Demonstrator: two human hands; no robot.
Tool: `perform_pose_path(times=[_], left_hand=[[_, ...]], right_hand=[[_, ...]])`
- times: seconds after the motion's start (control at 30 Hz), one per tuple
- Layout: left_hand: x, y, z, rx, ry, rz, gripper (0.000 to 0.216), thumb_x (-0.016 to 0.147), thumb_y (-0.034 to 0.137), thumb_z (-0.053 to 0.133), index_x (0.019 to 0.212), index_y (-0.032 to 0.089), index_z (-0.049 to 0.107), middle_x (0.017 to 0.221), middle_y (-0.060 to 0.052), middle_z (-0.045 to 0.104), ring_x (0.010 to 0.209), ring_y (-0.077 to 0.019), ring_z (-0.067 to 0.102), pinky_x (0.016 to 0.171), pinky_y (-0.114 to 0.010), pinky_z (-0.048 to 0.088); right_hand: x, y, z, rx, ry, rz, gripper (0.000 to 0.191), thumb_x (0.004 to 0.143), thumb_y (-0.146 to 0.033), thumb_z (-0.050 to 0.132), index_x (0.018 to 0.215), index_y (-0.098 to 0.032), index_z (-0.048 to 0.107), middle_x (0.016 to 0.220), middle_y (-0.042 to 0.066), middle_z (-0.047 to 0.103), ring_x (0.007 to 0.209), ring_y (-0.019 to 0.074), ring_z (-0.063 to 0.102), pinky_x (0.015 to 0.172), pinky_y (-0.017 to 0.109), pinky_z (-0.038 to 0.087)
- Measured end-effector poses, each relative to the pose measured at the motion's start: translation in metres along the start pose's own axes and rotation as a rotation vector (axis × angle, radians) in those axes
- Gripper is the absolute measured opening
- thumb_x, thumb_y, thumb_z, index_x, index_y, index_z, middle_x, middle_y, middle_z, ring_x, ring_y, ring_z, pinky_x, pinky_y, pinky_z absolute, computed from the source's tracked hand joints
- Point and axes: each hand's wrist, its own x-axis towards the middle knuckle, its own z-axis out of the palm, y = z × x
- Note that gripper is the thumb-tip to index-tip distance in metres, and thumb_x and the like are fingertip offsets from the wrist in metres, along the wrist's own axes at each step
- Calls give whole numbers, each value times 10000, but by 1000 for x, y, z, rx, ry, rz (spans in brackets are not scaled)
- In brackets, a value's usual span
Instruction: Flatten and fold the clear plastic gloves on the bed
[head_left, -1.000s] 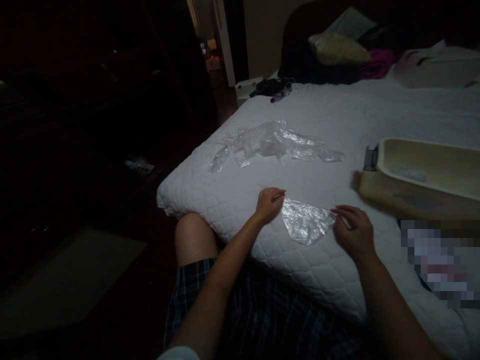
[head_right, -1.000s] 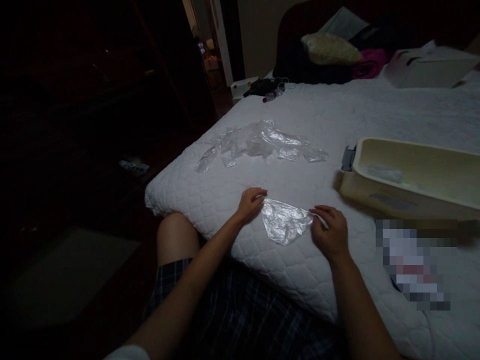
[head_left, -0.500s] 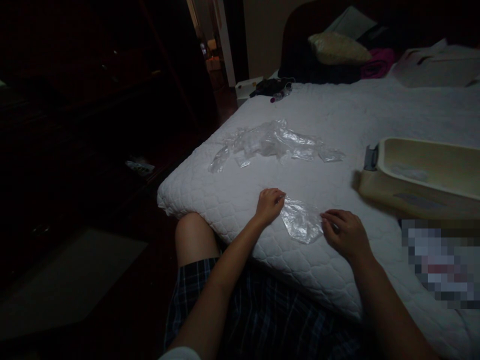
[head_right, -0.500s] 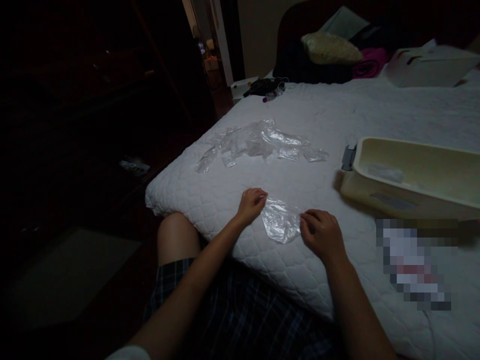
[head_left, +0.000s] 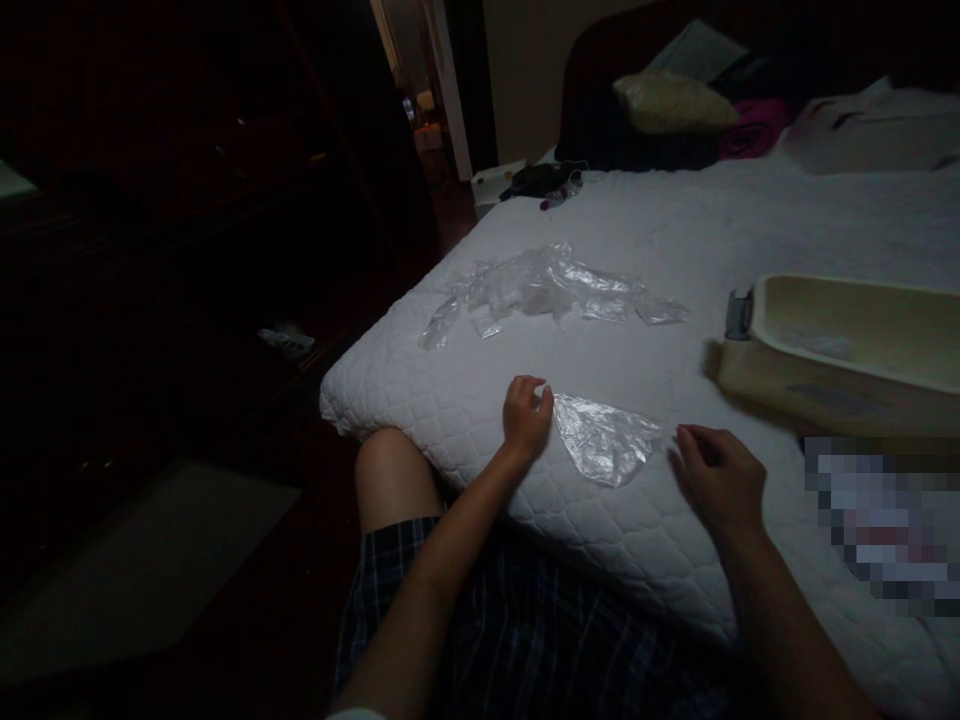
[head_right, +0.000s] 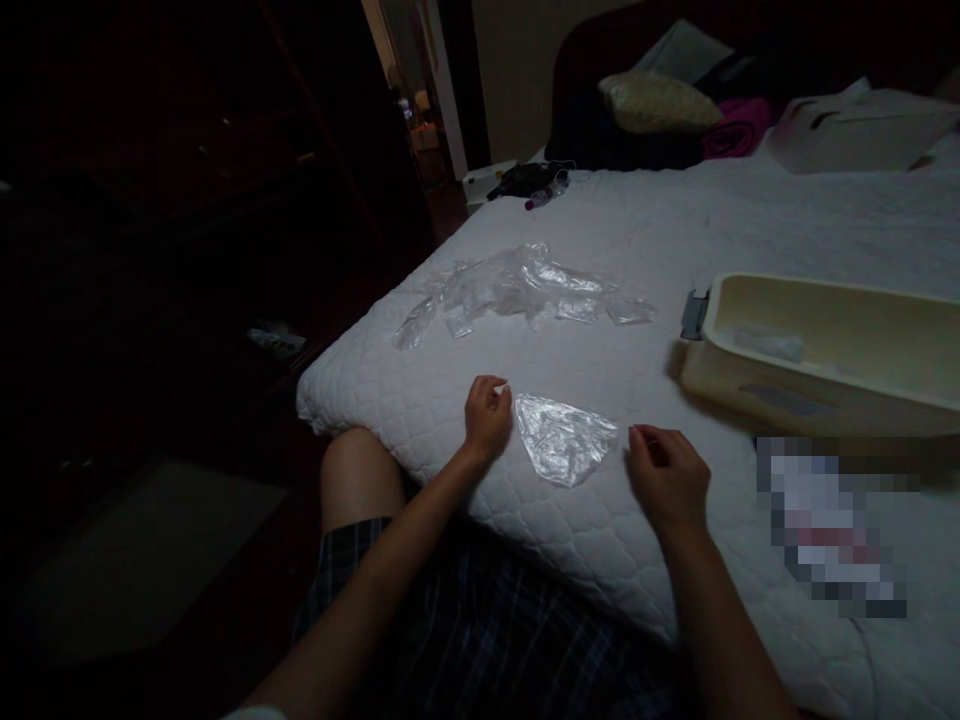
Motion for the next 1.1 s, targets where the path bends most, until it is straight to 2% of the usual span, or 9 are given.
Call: perform_pose_path(times=[0.07, 0.17, 0.27, 0.4, 0.5, 0.67, 0.93, 1.1], left_hand=[[-4, 3, -7, 19, -45, -100, 167, 858, 281, 530, 766, 180, 626, 805, -19, 608, 727, -126, 564, 693, -244, 465], [-5, 5, -16, -1, -246, -238, 287, 853, 359, 530, 648, 175, 609, 642, 6, 584, 624, -119, 547, 614, -235, 426], [-2, 3, -22, -18, -448, -319, 295, 819, 416, 574, 671, 172, 648, 637, -6, 617, 611, -127, 569, 585, -238, 407], [7, -3, -20, -28, -580, -395, 275, 762, 434, 647, 710, 166, 682, 641, -20, 633, 577, -125, 565, 560, -238, 413], [11, -8, -14, -118, -620, -456, 224, 743, 374, 676, 705, 153, 677, 621, -11, 611, 538, -105, 541, 536, -228, 409], [13, -6, -11, -416, -612, -630, 112, 708, 227, 702, 734, 135, 644, 583, 27, 555, 486, -60, 488, 498, -192, 383], [14, 6, -16, -578, -596, -743, 307, 543, 196, 842, 737, 117, 617, 568, 32, 557, 521, -67, 522, 517, -181, 406], [12, 1, -15, -634, -597, -755, 339, 519, 163, 853, 767, 108, 629, 598, 28, 567, 568, -76, 549, 570, -197, 427]], right_hand=[[-1, 0, -1, 33, -34, 128, 269, 798, -468, 571, 814, -217, 669, 772, 54, 679, 694, 205, 627, 701, 356, 503], [-1, 2, 0, 49, -120, 270, 324, 767, -506, 587, 814, -204, 698, 750, 60, 703, 711, 233, 656, 709, 365, 510], [1, 5, 2, 47, -203, 276, 347, 742, -521, 605, 808, -200, 721, 764, 71, 720, 734, 252, 672, 716, 376, 514], [4, 10, 8, 25, -286, 259, 362, 721, -536, 620, 796, -201, 733, 757, 80, 728, 709, 261, 678, 647, 373, 511], [6, 11, 10, 39, -343, 279, 374, 709, -547, 627, 793, -199, 734, 753, 81, 730, 686, 255, 679, 595, 354, 500], [7, 7, 9, 124, -375, 339, 416, 671, -554, 659, 817, -169, 720, 740, 91, 724, 658, 242, 673, 572, 336, 495], [5, -4, 7, 171, -465, 418, 506, 640, -547, 670, 930, -133, 690, 798, 102, 712, 695, 222, 650, 599, 322, 475], [9, -7, 6, 235, -476, 409, 445, 589, -524, 693, 827, -150, 672, 745, 80, 691, 656, 205, 622, 597, 318, 463]])
